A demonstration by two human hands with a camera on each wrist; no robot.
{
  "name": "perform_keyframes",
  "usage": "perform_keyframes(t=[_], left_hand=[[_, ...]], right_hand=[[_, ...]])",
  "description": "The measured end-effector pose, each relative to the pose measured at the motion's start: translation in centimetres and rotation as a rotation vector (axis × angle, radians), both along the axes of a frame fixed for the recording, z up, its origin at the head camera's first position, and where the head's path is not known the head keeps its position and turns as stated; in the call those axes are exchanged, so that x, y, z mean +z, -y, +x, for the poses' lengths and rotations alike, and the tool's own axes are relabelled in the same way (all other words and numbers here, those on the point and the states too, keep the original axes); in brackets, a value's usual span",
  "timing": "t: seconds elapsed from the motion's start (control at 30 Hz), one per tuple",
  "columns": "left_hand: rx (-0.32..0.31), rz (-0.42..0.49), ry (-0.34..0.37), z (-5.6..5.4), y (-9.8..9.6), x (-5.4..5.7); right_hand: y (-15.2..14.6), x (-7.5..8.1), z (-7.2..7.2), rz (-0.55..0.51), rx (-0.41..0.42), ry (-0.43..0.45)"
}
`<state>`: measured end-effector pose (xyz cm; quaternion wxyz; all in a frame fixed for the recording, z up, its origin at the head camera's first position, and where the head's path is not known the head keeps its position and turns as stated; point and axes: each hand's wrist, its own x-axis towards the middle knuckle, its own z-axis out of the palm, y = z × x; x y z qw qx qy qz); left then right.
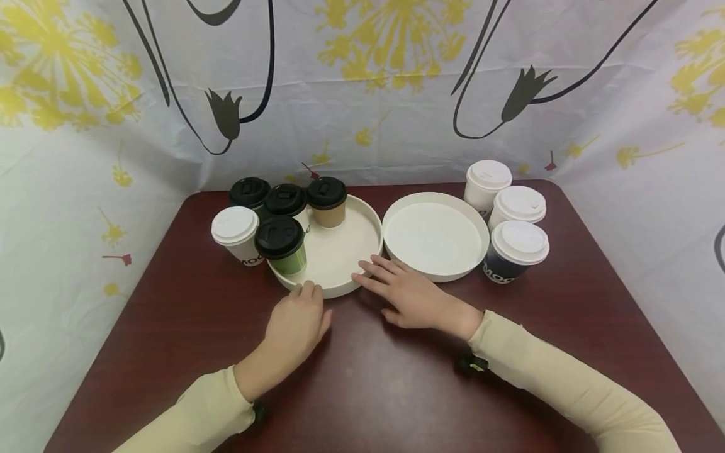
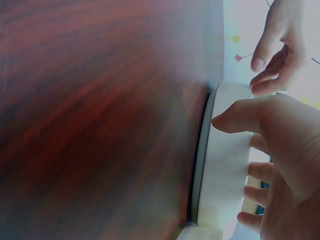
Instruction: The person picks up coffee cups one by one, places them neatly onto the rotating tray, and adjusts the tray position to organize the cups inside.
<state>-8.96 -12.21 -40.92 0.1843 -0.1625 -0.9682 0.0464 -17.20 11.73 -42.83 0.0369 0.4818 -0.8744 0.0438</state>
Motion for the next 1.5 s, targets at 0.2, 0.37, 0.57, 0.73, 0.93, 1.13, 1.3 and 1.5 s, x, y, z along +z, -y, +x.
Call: perform_keyframes(t=[0.2,0.37,0.57,0.73,0.93,1.13,1.3,1.5], left_hand=[[-0.002,0.022,-0.027,-0.3,0.4,-0.2],[0.002,0.018,-0.027,-0.6,0.8,-0.4],[0.016,0.029,0.003,-0.9,1.6,-0.2],[0.032,0.031,0.039,-1.2,2.2,0.0],[0.060,0.065,0.112,-1.7,3.2,0.2],[0.084,0.088,0.167,-2.2,4.2,0.3],[0.080,0.105,0.185,-2.6,4.8,0.5],[0.056,0.126,0.159,-2.9,5.4,0.6]], right_hand=[[-0.6,0.3,-0.7,-0.014,0.010,0.013],[-0.9,0.6,-1.2,-0.034,0.024,0.016],[-1.1,0.7,-1.5,-0.035,0.008,0.054],[-1.0,0.6,-1.3,-0.037,0.012,0.033],[-0.4,0.4,-0.6,-0.016,0.016,-0.001],[0.5,0.2,0.1,0.013,0.025,-0.041],[0.9,0.0,0.5,0.009,0.015,-0.040],[1.2,-0.1,0.8,-0.013,0.019,-0.048]])
